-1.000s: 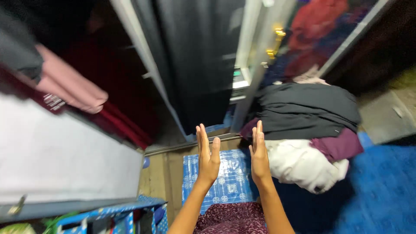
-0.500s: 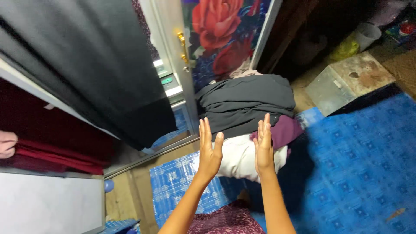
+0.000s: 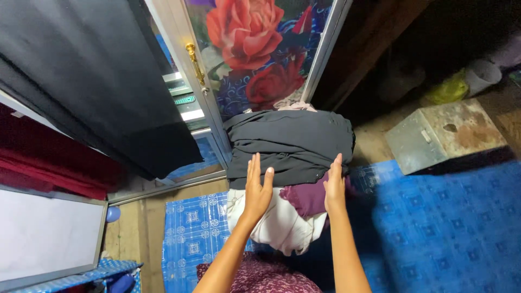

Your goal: Hanging various pieces of clothing on hangers and placing them in a wardrobe.

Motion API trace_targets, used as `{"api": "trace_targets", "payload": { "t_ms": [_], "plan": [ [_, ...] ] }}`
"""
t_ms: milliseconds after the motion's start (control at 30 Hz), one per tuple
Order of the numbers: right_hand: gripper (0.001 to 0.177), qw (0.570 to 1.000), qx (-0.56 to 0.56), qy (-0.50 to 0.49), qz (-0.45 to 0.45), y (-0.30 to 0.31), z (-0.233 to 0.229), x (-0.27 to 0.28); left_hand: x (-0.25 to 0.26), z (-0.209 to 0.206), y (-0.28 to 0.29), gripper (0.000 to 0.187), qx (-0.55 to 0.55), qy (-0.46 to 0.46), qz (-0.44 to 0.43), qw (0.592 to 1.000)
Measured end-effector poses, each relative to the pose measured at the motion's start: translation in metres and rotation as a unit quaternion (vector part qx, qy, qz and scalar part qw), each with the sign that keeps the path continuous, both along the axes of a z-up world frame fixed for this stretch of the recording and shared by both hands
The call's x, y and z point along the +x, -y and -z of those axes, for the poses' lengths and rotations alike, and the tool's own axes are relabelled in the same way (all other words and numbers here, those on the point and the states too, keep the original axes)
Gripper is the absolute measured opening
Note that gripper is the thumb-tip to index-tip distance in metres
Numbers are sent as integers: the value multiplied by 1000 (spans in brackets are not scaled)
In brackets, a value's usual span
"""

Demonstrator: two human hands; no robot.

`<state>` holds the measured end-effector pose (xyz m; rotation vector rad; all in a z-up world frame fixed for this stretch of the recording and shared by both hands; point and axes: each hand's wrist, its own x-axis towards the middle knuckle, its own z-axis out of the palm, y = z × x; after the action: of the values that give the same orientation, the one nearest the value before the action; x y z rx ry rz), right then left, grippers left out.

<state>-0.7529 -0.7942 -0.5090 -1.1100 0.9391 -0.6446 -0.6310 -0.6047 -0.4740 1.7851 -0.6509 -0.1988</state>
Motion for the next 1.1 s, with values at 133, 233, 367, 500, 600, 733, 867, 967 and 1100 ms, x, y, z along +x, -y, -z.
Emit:
{"api": "trace_targets", "payload": {
  "t_ms": [133,233,367,500,600,733,867,967,1100],
  "plan": [
    [100,995,89,-23,29,32,68,-10,6,47,17,58,41,45,-18,998],
    [98,991,121,-29,44,46,89,-12,15,81,26,54,70,96,-22,993],
    [93,984,164,-52,49,55,101,-18,29,100,40,53,113,125,-4,986],
    [84,978,196,-10,74,67,121,-22,33,97,48,63,184,184,41,965],
    [79,965,240,27,105,84,139,-24,39,107,49,59,229,212,59,948],
    [74,948,280,87,122,117,168,-25,49,111,42,31,272,164,58,947],
    [76,925,326,107,160,165,210,-11,67,91,33,20,237,144,58,959],
    [67,899,379,71,207,191,206,1,86,70,21,19,205,134,53,968],
    [41,893,409,153,110,198,166,25,120,35,-4,21,183,108,-15,977]
  ]
}}
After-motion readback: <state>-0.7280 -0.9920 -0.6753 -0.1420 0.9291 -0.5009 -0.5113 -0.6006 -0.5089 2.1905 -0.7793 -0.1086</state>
